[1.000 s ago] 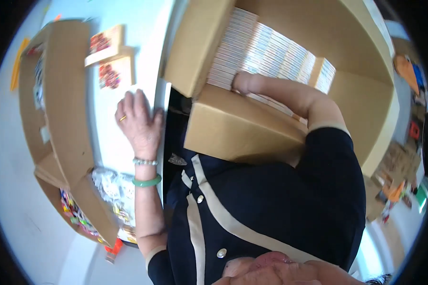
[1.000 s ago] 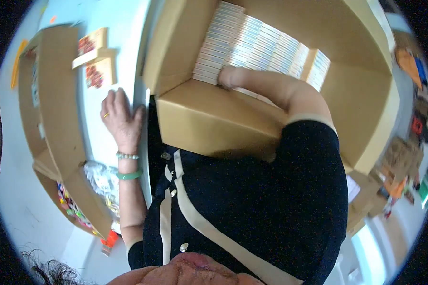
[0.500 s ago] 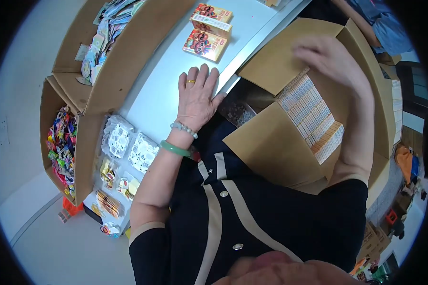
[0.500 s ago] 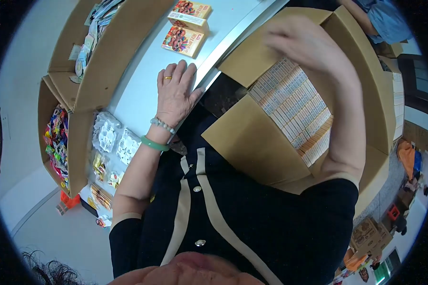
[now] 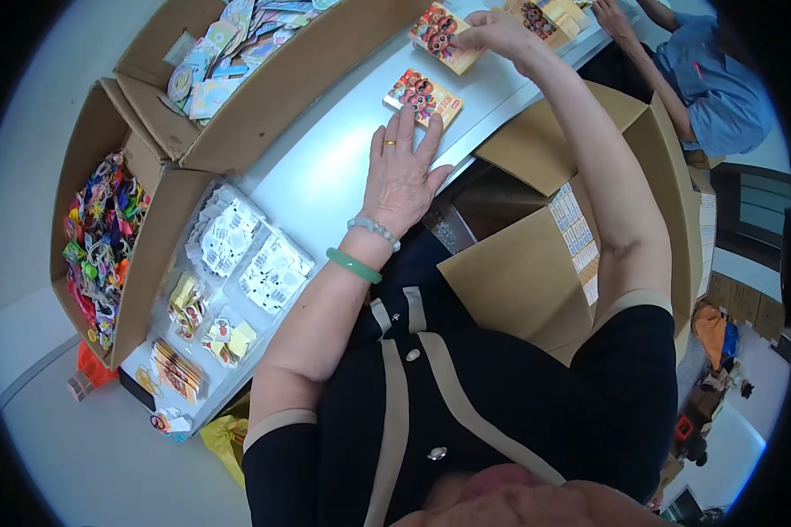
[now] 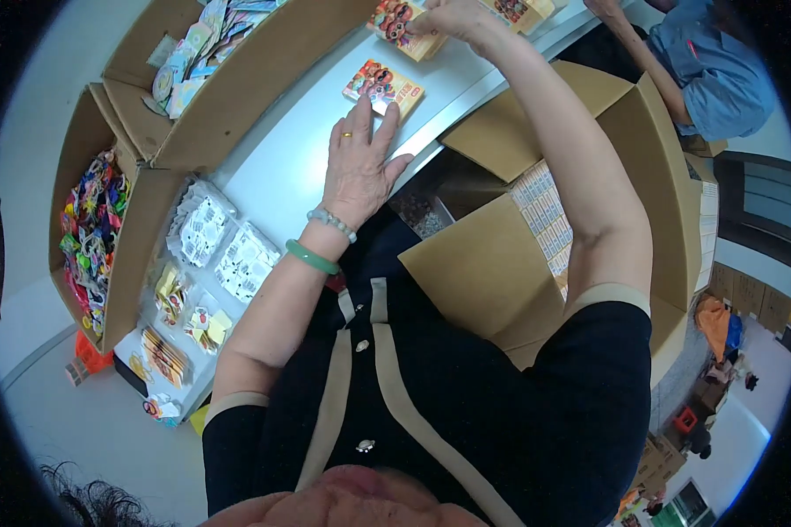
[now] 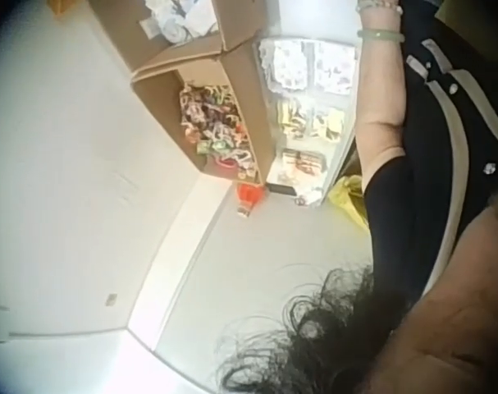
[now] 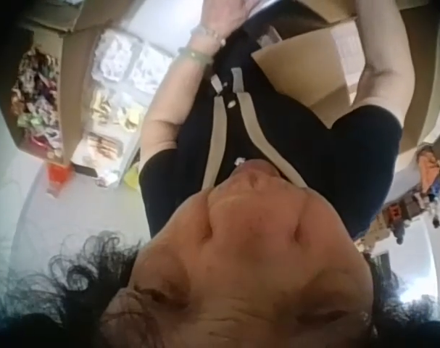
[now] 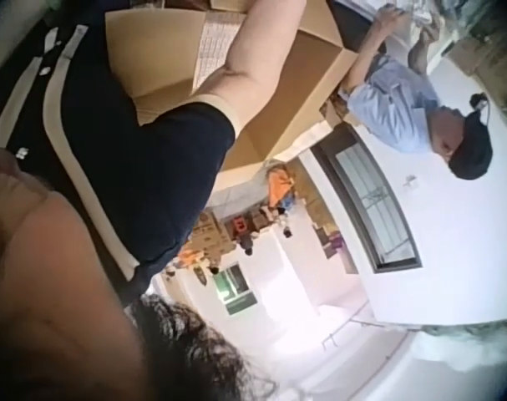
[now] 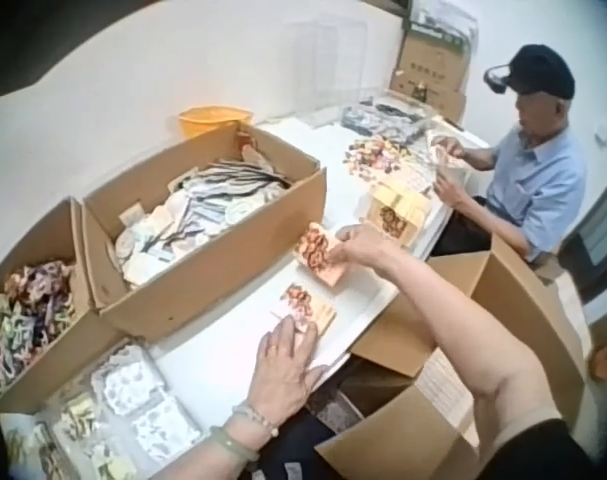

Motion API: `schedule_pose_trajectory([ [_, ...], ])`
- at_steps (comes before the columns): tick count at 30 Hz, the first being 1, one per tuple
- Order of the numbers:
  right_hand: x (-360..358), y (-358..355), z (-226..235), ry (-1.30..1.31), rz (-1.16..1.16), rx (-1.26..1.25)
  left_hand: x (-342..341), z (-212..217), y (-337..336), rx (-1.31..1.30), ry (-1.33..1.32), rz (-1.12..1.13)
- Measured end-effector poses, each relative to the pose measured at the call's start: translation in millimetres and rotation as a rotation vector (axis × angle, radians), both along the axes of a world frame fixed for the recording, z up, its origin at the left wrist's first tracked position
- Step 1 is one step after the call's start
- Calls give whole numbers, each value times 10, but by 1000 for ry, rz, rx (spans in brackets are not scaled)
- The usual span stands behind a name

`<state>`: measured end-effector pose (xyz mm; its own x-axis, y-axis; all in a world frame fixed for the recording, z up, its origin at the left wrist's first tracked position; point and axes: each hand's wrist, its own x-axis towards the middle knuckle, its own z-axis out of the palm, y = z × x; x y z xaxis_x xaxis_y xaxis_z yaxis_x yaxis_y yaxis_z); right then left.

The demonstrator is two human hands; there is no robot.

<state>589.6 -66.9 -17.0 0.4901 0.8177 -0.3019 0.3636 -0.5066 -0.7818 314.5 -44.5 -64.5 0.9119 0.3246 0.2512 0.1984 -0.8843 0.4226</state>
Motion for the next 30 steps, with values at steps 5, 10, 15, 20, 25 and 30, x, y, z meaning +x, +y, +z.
schedule_pose_trajectory([
  [5, 8, 165, -232, -290, -111, -87, -18, -40, 27, -7, -8, 14],
  [10, 39, 189, -177, 72, 43, -248, -25, -44, 29, -48, -55, 20],
  [15, -227, -45, 222, 178, -86, -10, -54, -79, 52, -121, -182, 15],
  [20, -868, -28, 126, 307, 67, -192, -78, -211, 98, -118, -345, 230],
  [25, -1040, 25, 47, 413, -86, -205, -46, -87, 90, -118, -265, 192],
  [30, -1045, 34, 69, 366, 78, -131, 46, -87, 113, -89, -326, 167],
])
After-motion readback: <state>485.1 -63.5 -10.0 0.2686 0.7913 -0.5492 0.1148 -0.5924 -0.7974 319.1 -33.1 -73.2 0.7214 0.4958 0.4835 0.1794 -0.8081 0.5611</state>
